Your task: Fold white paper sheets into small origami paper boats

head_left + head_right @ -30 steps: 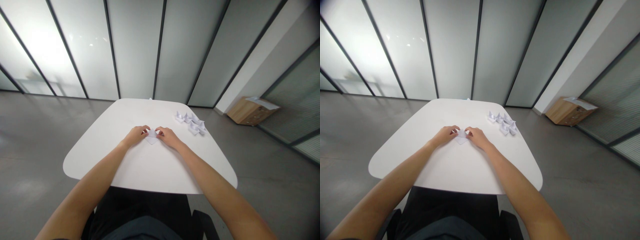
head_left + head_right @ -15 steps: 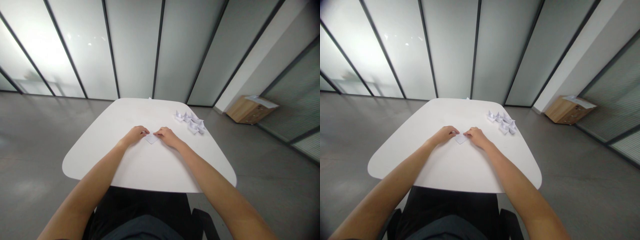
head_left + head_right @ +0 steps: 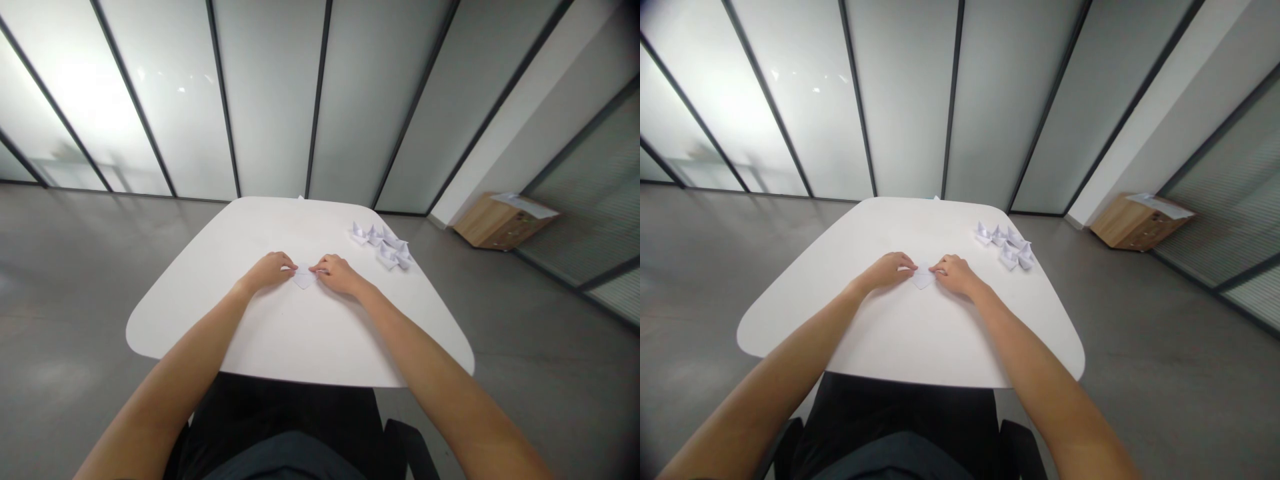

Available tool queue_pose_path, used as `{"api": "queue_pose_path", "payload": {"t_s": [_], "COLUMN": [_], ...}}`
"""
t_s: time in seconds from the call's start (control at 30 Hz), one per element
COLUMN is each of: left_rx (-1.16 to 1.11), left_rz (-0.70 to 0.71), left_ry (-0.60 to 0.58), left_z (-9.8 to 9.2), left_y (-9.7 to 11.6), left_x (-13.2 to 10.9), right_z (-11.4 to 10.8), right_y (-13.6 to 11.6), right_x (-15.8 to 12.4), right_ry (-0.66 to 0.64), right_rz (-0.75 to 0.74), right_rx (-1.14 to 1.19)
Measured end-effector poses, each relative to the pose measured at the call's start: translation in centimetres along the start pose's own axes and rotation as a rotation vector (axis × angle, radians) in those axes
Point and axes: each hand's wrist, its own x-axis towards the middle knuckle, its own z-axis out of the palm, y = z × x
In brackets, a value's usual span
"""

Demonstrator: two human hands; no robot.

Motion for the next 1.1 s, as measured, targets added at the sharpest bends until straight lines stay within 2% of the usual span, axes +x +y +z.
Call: {"api": "queue_pose_path", "payload": {"t_s": [0.13,0.23,0.37,0.6,0.77,0.9,1.0,1.1], "left_rx": [0.029,0.021,-0.053,-0.232,-0.320,-0.355,-0.311,-0.212], "left_rz": [-0.111,-0.124,-0.169,-0.252,-0.253,-0.209,-0.180,-0.155], "left_ry": [0.075,0.083,0.087,0.096,0.111,0.114,0.114,0.063], "left_z": [0.6,0.8,1.1,1.6,1.6,1.6,1.4,0.9], "left_y": [1.0,1.4,1.5,1.3,1.1,0.9,0.8,0.9], "left_x": [0.2,0.3,0.3,0.5,0.4,0.3,0.3,0.4], "right_z": [-0.1,0.1,0.3,0.7,1.0,1.1,1.1,1.2], "right_y": [-0.6,-0.9,-1.4,-1.8,-1.8,-1.9,-2.0,-2.0], "right_x": [-0.1,0.0,0.2,0.3,0.3,0.3,0.2,0.3], "right_ry": [0.038,0.075,0.089,0.109,0.083,0.110,0.157,0.209], "right_rz": [0.005,-0.011,-0.008,0.102,0.145,0.168,0.149,0.112], "right_rx": [0.015,0.023,0.033,0.105,0.134,0.267,0.426,0.536]}}
